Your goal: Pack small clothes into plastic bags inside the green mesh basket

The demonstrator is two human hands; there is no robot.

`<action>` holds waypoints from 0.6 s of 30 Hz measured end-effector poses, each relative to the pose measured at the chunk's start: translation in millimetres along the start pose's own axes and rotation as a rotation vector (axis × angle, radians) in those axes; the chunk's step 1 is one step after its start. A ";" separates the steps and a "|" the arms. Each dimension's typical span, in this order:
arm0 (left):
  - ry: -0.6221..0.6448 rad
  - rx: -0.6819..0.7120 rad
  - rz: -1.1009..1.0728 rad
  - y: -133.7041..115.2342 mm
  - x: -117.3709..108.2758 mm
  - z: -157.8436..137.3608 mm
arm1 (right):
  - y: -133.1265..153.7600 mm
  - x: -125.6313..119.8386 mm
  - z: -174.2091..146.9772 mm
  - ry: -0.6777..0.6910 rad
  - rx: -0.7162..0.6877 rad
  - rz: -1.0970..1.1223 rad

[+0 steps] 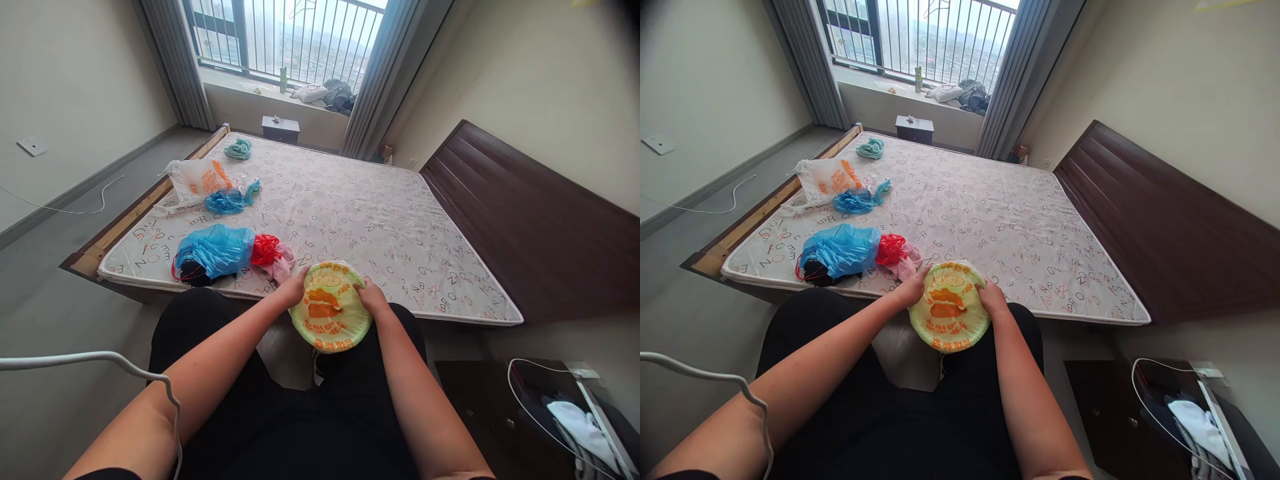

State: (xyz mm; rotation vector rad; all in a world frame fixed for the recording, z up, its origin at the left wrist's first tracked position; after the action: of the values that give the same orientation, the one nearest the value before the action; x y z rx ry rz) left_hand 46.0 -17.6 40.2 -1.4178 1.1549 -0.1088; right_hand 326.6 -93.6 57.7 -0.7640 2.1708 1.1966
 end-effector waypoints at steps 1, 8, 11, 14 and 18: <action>0.009 -0.001 0.022 0.3 -0.1 0.4 | 0.7 0.1 -0.4 0.011 -0.004 0.024; 0.029 -0.005 0.086 -0.5 -4.6 -0.9 | 0.2 4.4 -1.2 0.055 0.001 0.121; 0.039 -0.034 0.092 -0.6 -5.0 -1.9 | 0.5 5.4 -1.4 0.034 -0.018 0.110; 0.038 -0.053 0.094 0.2 -4.5 -1.5 | 1.6 6.4 -2.1 0.043 -0.020 0.139; 0.032 -0.060 0.099 1.9 -3.6 -0.1 | 3.4 7.0 -2.6 0.048 -0.011 0.161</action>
State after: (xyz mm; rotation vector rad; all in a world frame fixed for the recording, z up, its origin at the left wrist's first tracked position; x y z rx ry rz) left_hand 43.1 -14.8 40.7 -1.4126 1.2617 -0.0269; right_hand 319.0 -95.9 56.0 -0.6376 2.3035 1.2822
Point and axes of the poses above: each hand's wrist, its own z-axis towards the middle knuckle, its own x-axis out of the palm, y = z × x, the point moved 3 cm from there along z, towards the middle knuckle, and after that the axes turned 14 degrees about y, right-handed, at the moved point
